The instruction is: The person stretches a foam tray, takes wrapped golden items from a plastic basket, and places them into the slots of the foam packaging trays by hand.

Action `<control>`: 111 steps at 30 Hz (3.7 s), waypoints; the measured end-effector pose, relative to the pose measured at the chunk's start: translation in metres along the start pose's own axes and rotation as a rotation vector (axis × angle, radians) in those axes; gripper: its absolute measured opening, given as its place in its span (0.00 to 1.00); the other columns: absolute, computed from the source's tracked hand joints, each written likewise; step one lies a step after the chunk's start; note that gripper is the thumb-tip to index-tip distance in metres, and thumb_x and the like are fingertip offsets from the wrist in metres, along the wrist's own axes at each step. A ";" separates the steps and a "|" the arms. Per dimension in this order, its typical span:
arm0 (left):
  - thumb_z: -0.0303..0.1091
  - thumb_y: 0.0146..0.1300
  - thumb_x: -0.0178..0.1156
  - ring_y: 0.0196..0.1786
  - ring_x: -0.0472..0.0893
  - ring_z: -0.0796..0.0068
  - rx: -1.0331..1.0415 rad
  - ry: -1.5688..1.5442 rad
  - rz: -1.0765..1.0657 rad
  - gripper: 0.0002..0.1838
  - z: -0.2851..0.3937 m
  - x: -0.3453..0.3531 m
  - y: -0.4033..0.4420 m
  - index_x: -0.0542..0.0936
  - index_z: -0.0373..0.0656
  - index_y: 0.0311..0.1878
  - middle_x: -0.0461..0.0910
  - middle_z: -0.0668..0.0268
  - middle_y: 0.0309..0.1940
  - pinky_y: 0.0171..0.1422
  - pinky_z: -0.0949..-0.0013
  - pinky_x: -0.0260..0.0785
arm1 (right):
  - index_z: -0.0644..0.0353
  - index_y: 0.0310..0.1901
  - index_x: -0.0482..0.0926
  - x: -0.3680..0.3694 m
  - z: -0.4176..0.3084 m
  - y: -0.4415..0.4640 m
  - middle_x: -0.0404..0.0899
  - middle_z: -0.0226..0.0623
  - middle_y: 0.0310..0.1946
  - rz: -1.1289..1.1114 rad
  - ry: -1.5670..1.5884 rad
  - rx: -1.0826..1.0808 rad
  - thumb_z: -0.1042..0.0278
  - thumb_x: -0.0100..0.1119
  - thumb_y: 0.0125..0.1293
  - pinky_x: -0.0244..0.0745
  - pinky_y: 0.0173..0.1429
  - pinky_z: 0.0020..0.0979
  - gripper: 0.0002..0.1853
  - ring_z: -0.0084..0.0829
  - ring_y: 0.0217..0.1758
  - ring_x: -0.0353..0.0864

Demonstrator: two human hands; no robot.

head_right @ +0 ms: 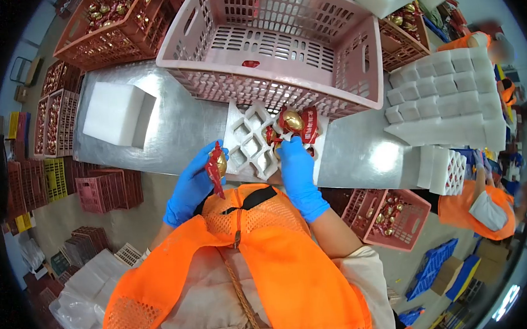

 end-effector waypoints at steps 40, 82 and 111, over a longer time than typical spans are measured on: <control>0.35 0.63 0.56 0.60 0.70 0.66 -0.032 -0.097 -0.073 0.34 -0.002 0.010 -0.001 0.55 0.42 0.69 0.64 0.63 0.61 0.59 0.66 0.68 | 0.65 0.30 0.75 0.040 0.025 0.004 0.72 0.45 0.34 -0.230 -0.156 -0.203 0.79 0.54 0.48 0.72 0.40 0.40 0.06 0.45 0.39 0.75; 0.33 0.64 0.55 0.42 0.78 0.76 -0.290 0.148 -0.111 0.18 -0.031 0.043 0.016 0.71 0.39 0.56 0.77 0.66 0.41 0.45 0.71 0.75 | 0.51 0.53 0.72 -0.037 -0.062 -0.018 0.73 0.36 0.29 -0.373 0.494 -0.188 0.66 0.67 0.47 0.70 0.36 0.37 0.28 0.38 0.32 0.75; 0.32 0.62 0.56 0.44 0.78 0.74 -0.007 0.223 0.234 0.19 -0.030 -0.032 0.040 0.70 0.38 0.56 0.77 0.63 0.44 0.48 0.73 0.70 | 0.56 0.27 0.72 0.001 -0.016 -0.006 0.69 0.36 0.32 -0.016 -0.106 -0.109 0.60 0.67 0.48 0.71 0.30 0.37 0.13 0.37 0.34 0.74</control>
Point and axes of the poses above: each hand's wrist, its own y-axis towards the middle knuckle, its own x-axis out of the palm, z = x × y, the point moved 3 cm from there along y, towards the middle knuckle
